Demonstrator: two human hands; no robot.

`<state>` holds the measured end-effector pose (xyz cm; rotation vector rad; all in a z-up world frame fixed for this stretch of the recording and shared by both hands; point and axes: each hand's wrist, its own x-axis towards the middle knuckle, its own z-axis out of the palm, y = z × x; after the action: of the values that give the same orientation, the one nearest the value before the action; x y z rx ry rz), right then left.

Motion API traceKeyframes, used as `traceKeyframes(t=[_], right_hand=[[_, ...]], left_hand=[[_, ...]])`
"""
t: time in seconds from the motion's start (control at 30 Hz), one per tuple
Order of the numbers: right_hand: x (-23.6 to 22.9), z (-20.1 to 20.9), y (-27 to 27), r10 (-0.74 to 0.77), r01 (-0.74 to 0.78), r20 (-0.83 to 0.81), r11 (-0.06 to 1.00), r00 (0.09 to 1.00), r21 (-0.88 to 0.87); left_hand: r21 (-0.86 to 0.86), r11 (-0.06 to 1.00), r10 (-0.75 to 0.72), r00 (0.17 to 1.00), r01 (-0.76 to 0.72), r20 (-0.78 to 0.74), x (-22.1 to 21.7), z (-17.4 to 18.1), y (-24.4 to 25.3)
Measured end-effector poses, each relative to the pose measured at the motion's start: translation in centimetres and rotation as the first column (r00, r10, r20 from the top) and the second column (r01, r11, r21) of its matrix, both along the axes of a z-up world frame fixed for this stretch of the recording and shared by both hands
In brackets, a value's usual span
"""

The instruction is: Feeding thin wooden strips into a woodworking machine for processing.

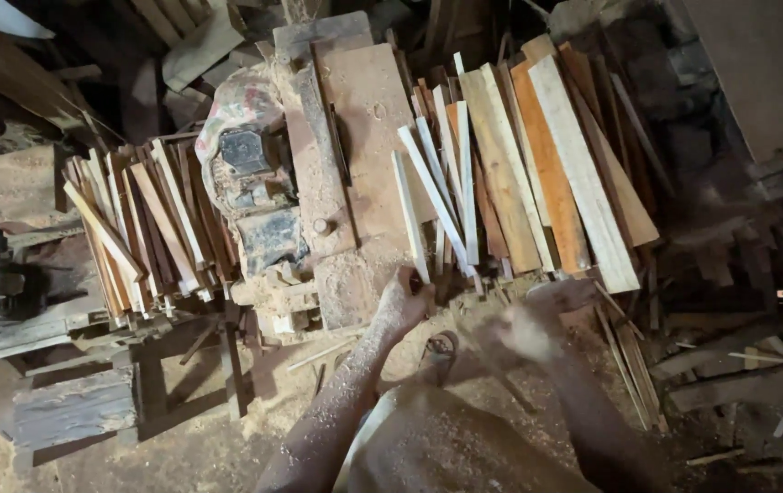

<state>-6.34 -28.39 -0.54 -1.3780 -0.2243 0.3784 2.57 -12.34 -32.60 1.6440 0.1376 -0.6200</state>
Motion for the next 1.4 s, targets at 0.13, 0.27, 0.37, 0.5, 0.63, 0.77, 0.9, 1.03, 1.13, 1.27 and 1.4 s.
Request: traceKeyframes(t=[0.13,0.27,0.37,0.5,0.63,0.77,0.9,1.03,1.13,1.27,1.4], right_hand=[[4.4,0.5,2.8,-0.417,0.326,0.241,0.144,0.876,-0.934],[10.2,-0.5,4.2,-0.51,0.264,0.133,0.195,0.85,-0.945],[13.6,-9.8,1.6,-0.359,0.163,0.12,0.091,0.926,-0.982],[13.9,-8.3,2.2,-0.3,0.125,0.081,0.131,0.95,-0.983],[12.7,-4.7,2.6,-0.388,0.166,0.043,0.289,0.921,-0.943],[11.3,-1.8,4.1,-0.428,0.27,0.062,0.447,0.902,-0.853],[10.5,3.4,8.7,-0.302,0.265,0.109,0.544,0.947,-0.796],[10.7,4.2,14.9,-0.238,0.266,0.149,0.601,0.96,-0.754],[11.4,3.6,21.1,-0.18,0.262,0.191,0.675,0.965,-0.689],[14.0,0.8,30.6,-0.097,0.109,0.057,0.694,0.994,-0.712],[17.1,-3.5,41.1,-0.036,0.015,-0.012,0.677,0.999,-0.736]], left_hand=[[0.12,0.993,-0.014,0.998,0.007,0.058,0.7,9.5,0.4],[0.236,0.97,0.037,0.993,-0.062,0.111,0.7,27.4,2.9],[0.215,0.969,0.107,0.99,-0.126,0.095,1.1,28.3,1.5],[0.202,0.967,0.141,0.986,-0.156,0.087,1.5,29.7,1.0],[0.087,0.984,0.15,0.988,-0.153,0.041,0.8,32.3,1.4],[-0.229,0.919,0.314,0.947,-0.32,-0.064,-0.6,35.1,2.8],[-0.235,0.88,0.411,0.91,-0.412,-0.054,-1.4,37.6,6.3],[-0.285,0.817,0.528,0.849,-0.502,0.019,-2.7,36.8,12.6],[-0.265,0.784,0.596,0.799,-0.561,0.073,-3.2,37.5,17.8],[-0.182,0.748,0.66,0.745,-0.638,0.102,-2.6,34.9,26.3],[-0.088,0.687,0.725,0.673,-0.721,0.144,0.2,28.6,35.7]])
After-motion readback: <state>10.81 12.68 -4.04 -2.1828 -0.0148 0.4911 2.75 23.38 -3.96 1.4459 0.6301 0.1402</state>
